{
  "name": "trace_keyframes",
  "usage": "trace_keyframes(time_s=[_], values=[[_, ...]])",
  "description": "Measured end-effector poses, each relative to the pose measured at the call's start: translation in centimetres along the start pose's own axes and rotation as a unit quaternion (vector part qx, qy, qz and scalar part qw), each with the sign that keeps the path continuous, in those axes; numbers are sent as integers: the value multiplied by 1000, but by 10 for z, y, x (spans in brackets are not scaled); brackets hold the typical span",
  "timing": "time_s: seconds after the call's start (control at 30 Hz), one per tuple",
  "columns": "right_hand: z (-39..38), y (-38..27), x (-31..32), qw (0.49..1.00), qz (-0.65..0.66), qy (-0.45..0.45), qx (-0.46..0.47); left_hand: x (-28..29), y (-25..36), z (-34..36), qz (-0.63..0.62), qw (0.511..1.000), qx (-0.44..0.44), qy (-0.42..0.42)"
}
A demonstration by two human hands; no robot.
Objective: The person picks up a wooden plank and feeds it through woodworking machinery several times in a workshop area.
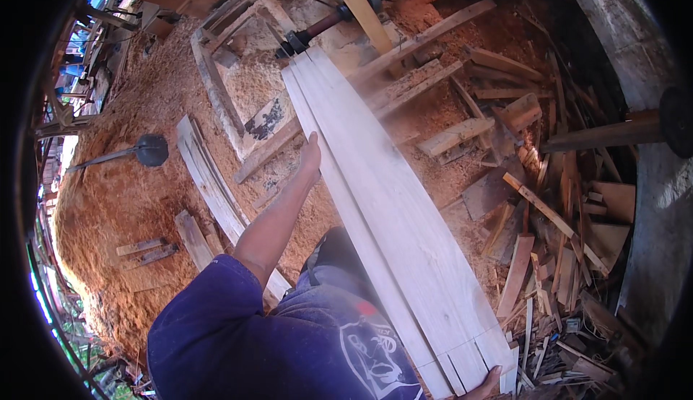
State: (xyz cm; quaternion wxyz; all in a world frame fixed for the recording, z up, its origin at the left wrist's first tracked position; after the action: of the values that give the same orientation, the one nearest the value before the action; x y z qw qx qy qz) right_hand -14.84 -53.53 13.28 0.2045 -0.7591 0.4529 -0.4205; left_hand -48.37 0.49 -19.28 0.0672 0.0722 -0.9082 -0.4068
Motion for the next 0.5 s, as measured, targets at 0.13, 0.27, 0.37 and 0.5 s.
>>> trace_keyframes(time_s=[0.13,0.27,0.37,0.5], values=[[-1,1,-3,1000,-8,8,4,-4,7,-7,-15,1000,15,6],[-2,2,-3,1000,-17,19,6,-6,11,-7,-34,999,13,0],[-2,2,-4,999,-25,18,16,-5,9,-1,-35,999,0,0],[3,2,-4,998,-36,28,40,2,-3,19,-30,999,9,-5]])
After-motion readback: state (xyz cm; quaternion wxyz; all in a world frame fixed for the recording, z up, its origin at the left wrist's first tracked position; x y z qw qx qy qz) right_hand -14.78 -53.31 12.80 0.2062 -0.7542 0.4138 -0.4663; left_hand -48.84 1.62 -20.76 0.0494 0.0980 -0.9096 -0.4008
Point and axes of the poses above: each hand's wrist, its own z-axis towards the middle knuckle, its own x-axis out of the back of the hand, y = z × x, the point moved 4 cm from there along z, towards the middle knuckle, and after that the axes turned 1 degree about y, right-handed, at the moved point
